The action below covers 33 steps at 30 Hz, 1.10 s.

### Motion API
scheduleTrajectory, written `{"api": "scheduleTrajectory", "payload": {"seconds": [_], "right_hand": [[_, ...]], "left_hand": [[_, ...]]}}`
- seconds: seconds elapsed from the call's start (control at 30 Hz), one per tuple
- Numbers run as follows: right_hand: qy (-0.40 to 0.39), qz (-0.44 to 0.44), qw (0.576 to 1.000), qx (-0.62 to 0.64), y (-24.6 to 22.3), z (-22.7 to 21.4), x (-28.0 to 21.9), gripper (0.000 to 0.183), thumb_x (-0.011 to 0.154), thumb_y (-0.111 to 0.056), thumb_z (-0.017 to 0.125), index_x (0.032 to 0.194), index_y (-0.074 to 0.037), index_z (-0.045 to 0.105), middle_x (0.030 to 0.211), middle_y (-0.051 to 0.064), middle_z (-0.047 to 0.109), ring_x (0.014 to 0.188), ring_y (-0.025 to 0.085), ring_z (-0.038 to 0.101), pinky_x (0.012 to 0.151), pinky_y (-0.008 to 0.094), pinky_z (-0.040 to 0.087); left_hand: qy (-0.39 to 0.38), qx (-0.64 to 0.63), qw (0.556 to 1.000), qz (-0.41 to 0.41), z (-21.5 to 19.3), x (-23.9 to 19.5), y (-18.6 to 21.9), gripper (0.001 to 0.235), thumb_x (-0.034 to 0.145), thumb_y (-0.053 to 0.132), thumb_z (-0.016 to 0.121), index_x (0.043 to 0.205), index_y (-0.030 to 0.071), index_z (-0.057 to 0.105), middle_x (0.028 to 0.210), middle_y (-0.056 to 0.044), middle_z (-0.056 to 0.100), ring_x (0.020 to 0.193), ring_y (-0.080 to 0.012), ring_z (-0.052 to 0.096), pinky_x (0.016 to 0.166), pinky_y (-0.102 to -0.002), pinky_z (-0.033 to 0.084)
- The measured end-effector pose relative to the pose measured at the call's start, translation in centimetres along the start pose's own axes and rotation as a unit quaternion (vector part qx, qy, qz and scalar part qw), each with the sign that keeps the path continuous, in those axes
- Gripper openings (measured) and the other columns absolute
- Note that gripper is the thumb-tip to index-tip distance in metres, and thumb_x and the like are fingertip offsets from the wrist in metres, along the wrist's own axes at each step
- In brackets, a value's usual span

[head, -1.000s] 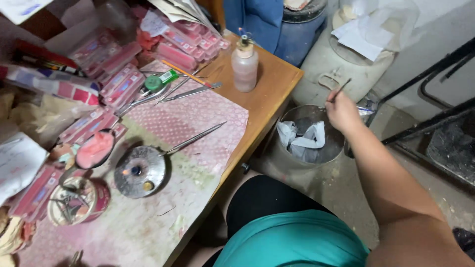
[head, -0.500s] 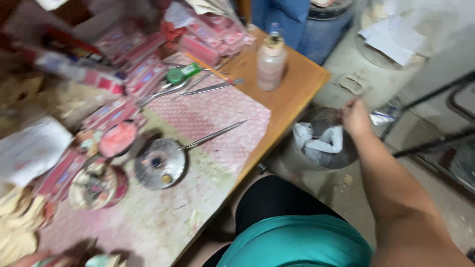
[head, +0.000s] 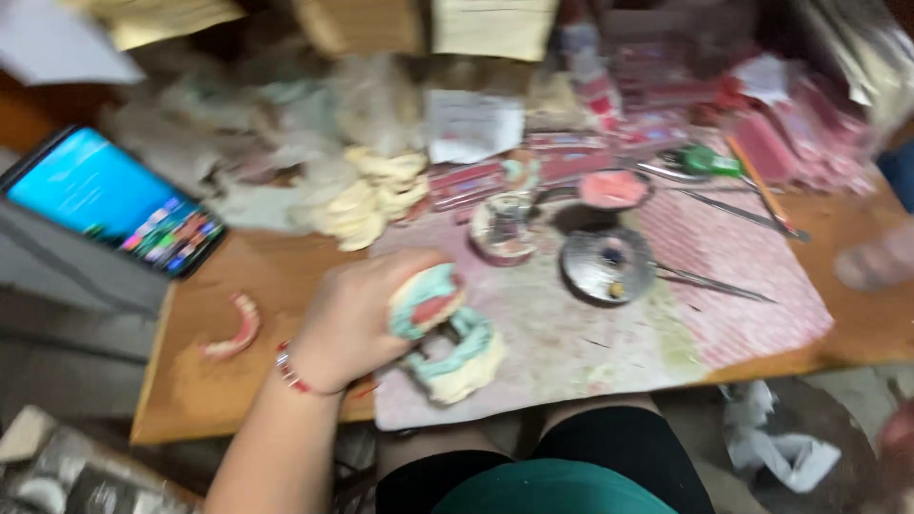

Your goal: Shaping and refining a dental prosthesis model using a hand tool

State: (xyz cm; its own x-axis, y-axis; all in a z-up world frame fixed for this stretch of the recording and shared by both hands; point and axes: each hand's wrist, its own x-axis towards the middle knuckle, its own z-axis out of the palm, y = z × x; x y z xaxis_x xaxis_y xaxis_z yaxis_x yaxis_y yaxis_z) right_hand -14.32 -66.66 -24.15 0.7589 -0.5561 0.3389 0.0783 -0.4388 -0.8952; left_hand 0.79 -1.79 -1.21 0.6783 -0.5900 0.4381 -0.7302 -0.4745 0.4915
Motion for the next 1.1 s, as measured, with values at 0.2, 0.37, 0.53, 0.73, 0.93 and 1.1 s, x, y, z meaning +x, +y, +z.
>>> {"api": "scheduleTrajectory", "payload": {"seconds": [0.2, 0.37, 0.53, 0.73, 0.93, 1.1], "right_hand": [[-0.188, -0.145, 0.957, 0.166, -33.1, 17.7, -8.5, 0.018, 0.102, -0.01, 0.055, 0.115, -0.014, 0.042, 0.116, 0.026, 0.07, 0.117, 0.041, 0.078, 0.1, 0.048, 0.066], [-0.306, -0.22, 0.9, 0.218, -39.6, 24.0, -9.4, 0.022, 0.09, 0.001, 0.06, 0.1, -0.008, 0.043, 0.104, 0.029, 0.073, 0.108, 0.045, 0.08, 0.105, 0.058, 0.072], [-0.334, -0.184, 0.903, 0.196, -42.0, 25.9, -9.7, 0.023, 0.087, 0.002, 0.064, 0.095, -0.008, 0.045, 0.1, 0.027, 0.074, 0.103, 0.04, 0.082, 0.107, 0.058, 0.072], [-0.314, -0.144, 0.923, 0.171, -42.3, 25.8, -10.1, 0.023, 0.086, -0.001, 0.065, 0.096, -0.009, 0.046, 0.096, 0.025, 0.073, 0.1, 0.041, 0.082, 0.104, 0.058, 0.072], [-0.318, -0.134, 0.923, 0.167, -41.8, 25.8, -10.1, 0.024, 0.086, -0.002, 0.065, 0.096, -0.01, 0.045, 0.095, 0.026, 0.073, 0.1, 0.042, 0.082, 0.103, 0.058, 0.072], [-0.319, -0.145, 0.922, 0.163, -41.9, 26.2, -10.0, 0.025, 0.084, -0.001, 0.067, 0.094, -0.009, 0.046, 0.095, 0.027, 0.073, 0.102, 0.041, 0.081, 0.103, 0.055, 0.071]], "left_hand": [[0.019, 0.084, 0.996, 0.021, -0.7, -0.8, 0.5, 0.058, 0.072, 0.03, 0.082, 0.126, 0.024, 0.063, 0.108, 0.0, 0.078, 0.093, -0.0285, 0.075, 0.068, -0.045, 0.052], [0.06, 0.104, 0.992, 0.042, -1.4, -1.4, 0.9, 0.044, 0.087, 0.044, 0.077, 0.122, 0.022, 0.064, 0.09, -0.002, 0.076, 0.081, -0.029, 0.075, 0.06, -0.046, 0.051], [0.05, 0.156, 0.984, 0.071, -0.8, -1.9, 0.6, 0.06, 0.069, 0.012, 0.076, 0.126, 0.023, 0.062, 0.089, 0.001, 0.07, 0.078, -0.0284, 0.069, 0.062, -0.044, 0.051], [0.173, 0.175, 0.961, 0.124, -0.9, -2.3, 0.8, 0.022, 0.09, 0.009, 0.069, 0.11, 0.019, 0.066, 0.072, 0.004, 0.054, 0.064, -0.0205, 0.06, 0.055, -0.037, 0.046], [0.197, 0.187, 0.955, 0.117, -0.4, -2.5, 0.7, 0.021, 0.089, 0.014, 0.071, 0.106, 0.024, 0.065, 0.072, 0.006, 0.053, 0.065, -0.0189, 0.061, 0.055, -0.037, 0.047], [0.203, 0.183, 0.954, 0.121, -0.3, -2.6, 0.5, 0.024, 0.089, 0.012, 0.074, 0.109, 0.024, 0.066, 0.072, 0.005, 0.055, 0.064, -0.0207, 0.061, 0.056, -0.037, 0.048]]}}
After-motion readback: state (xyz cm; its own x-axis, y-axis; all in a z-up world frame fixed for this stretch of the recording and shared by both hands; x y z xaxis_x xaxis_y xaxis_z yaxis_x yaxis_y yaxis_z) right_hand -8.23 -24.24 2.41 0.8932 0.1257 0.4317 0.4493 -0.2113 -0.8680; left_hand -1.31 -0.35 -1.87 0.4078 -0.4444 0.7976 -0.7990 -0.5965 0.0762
